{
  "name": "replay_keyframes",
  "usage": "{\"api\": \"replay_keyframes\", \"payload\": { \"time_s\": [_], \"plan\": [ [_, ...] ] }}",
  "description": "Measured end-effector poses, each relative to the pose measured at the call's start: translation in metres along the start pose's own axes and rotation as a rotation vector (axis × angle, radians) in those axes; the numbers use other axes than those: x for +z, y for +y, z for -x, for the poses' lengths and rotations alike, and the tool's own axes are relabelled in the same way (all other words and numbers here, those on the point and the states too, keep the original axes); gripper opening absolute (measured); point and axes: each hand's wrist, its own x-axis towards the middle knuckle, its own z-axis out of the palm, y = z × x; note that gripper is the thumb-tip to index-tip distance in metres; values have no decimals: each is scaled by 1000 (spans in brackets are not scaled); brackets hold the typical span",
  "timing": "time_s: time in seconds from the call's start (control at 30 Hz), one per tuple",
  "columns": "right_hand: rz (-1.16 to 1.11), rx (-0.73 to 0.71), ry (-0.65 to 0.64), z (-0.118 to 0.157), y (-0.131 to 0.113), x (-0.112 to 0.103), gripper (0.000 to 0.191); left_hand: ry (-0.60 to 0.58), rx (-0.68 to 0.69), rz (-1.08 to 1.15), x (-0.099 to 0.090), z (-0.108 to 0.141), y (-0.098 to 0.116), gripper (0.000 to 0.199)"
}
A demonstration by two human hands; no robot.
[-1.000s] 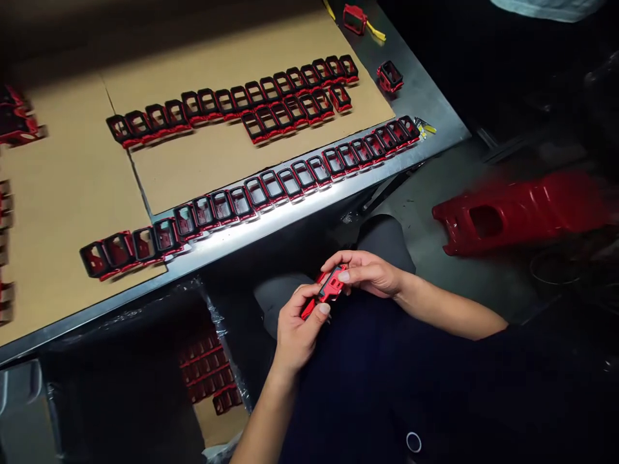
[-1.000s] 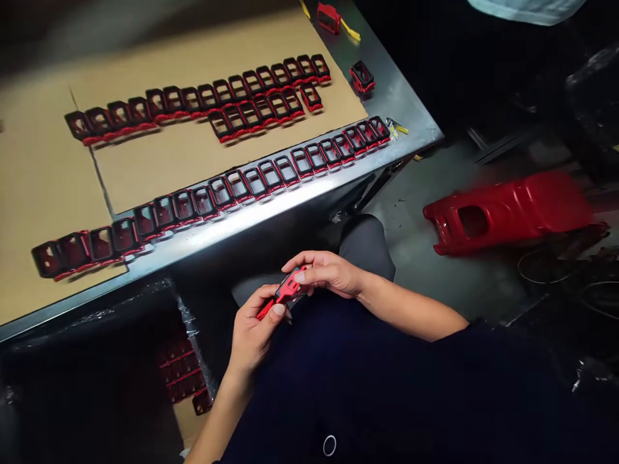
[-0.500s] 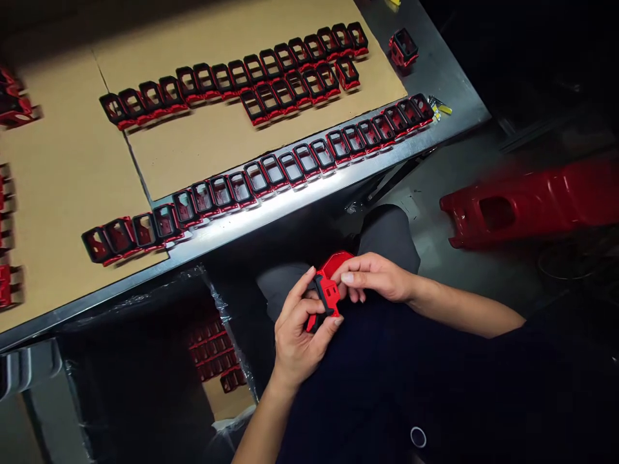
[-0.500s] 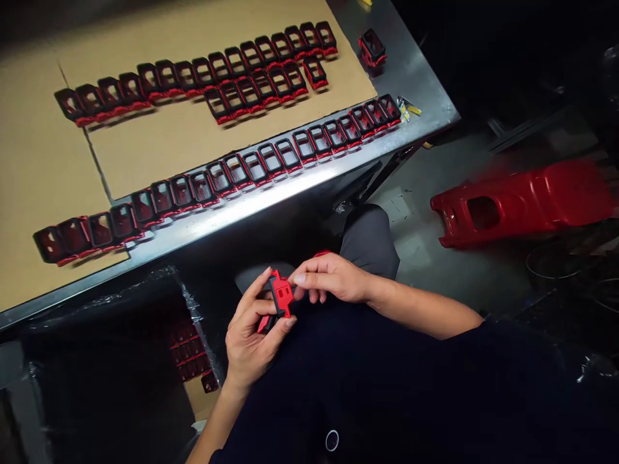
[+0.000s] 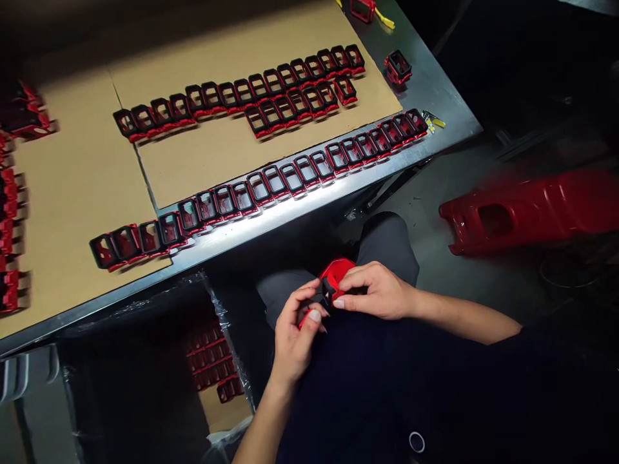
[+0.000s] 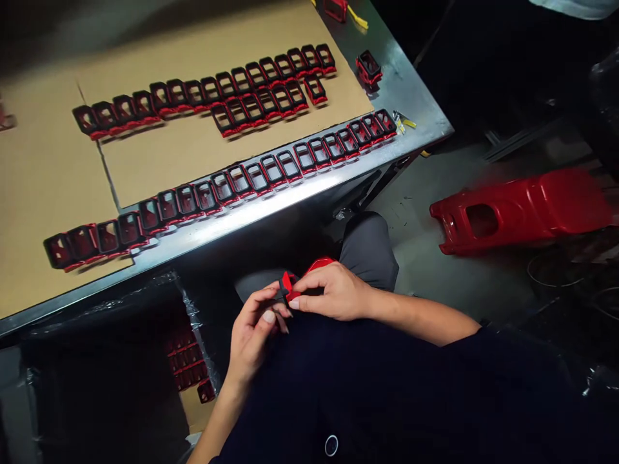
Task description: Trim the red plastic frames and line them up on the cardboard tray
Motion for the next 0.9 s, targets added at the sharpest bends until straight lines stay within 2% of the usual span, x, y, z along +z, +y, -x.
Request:
{"api": "replay_keyframes", "payload": {
  "time_s": [0.07,0.13,0.23,0.33,0.4,0.47,0.57,0.67,0.77,0.9],
  "plan": [
    [261,-276,53,1,-1,-1,15,-52,-97,118,2,0,2,52],
    [424,-451,84,1,1,0,13,-70,-124,123,6,-1,6,68],
    [567,-524,104,1,5,2,12,-24,-121,83,11,-2,12,73],
    [591,-517,127,1,7,3,11,11,-77,41,14,-2,13,69],
    [515,-470,145,2,6,1,16,25,-12,0,14,0,11,69],
    [371,-354,165,4,3,-1,24,46,73,-62,14,2,9,68],
    [59,-46,155,7,-2,-5,20,59,171,-142,14,4,7,67],
    [-246,181,55,9,-4,-5,21,36,179,-128,15,4,5,67],
    [-375,250,-30,10,-5,-3,24,13,155,-59,17,2,3,66],
    [-363,282,-59,9,-5,1,29,-7,113,5,18,1,0,63]
  ]
}}
